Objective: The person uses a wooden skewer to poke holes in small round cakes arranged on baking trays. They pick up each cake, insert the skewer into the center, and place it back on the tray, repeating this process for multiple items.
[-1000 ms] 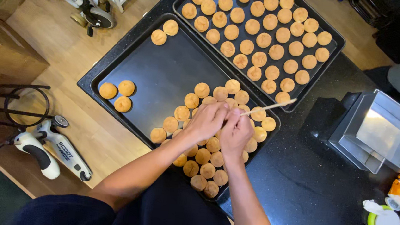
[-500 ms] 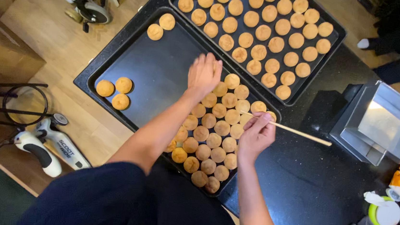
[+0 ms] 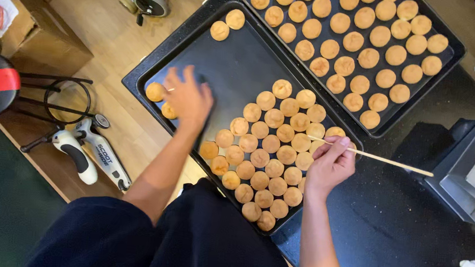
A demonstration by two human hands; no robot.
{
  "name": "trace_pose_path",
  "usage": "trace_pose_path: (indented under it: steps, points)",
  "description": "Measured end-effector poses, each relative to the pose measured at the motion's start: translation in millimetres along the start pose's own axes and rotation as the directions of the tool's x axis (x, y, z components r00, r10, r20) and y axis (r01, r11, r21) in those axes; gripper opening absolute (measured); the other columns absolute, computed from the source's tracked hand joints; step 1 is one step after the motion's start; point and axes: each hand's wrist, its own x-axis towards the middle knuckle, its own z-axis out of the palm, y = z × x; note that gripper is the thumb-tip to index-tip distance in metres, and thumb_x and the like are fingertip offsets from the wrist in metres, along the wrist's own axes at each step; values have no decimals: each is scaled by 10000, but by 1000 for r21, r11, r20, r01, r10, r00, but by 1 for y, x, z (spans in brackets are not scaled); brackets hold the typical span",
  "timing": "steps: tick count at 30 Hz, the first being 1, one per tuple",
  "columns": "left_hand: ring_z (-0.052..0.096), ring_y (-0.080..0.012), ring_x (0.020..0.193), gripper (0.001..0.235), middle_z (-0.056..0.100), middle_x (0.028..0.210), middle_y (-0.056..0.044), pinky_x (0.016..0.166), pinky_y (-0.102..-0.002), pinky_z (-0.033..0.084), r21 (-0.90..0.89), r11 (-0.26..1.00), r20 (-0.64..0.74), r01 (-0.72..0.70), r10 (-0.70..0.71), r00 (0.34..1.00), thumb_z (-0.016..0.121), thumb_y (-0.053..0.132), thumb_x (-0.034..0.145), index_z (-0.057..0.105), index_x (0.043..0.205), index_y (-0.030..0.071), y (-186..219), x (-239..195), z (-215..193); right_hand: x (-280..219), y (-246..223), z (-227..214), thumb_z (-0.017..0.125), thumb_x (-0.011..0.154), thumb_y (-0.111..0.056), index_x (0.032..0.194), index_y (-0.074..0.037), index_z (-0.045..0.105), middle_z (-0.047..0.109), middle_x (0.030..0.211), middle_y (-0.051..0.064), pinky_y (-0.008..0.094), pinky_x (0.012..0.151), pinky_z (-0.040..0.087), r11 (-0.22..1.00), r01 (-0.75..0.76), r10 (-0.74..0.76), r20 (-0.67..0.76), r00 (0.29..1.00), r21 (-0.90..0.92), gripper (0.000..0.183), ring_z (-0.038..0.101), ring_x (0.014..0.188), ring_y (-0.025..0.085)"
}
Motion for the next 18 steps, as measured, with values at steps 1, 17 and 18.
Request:
trace_pose_path:
  steps: [1, 17, 18]
  points:
    - [467, -431, 1203, 560, 497, 1337, -237, 949, -595, 327, 68, 997, 11, -19, 18, 1000, 753, 300, 783, 609, 1287, 103, -19, 0, -4, 1, 1, 3, 442, 1166, -261, 915, -41, 560, 503, 667, -14, 220, 508, 348, 1000, 16, -16, 20, 1000, 1, 353, 466, 545, 52]
    - [438, -108, 437, 471, 653, 778, -86, 375, -242, 306, -611, -190, 698, 768, 327, 637, 277, 431, 1080, 584, 1002, 82, 104, -34, -98, -17, -94, 33, 488, 1129, -185, 922, -31, 615, 577, 760, 16, 207, 524, 371, 946, 318, -323, 295, 899, 68, 288, 499, 587, 52]
    - [432, -106, 445, 494, 654, 783, -86, 391, -237, 306, -585, -236, 681, 776, 377, 628, 275, 440, 1092, 589, 997, 70, 114, -36, -110, -21, -105, 29, 486, 1124, -172, 902, -36, 614, 575, 760, 25, 205, 513, 364, 921, 389, -383, 237, 893, 22, 290, 502, 578, 61]
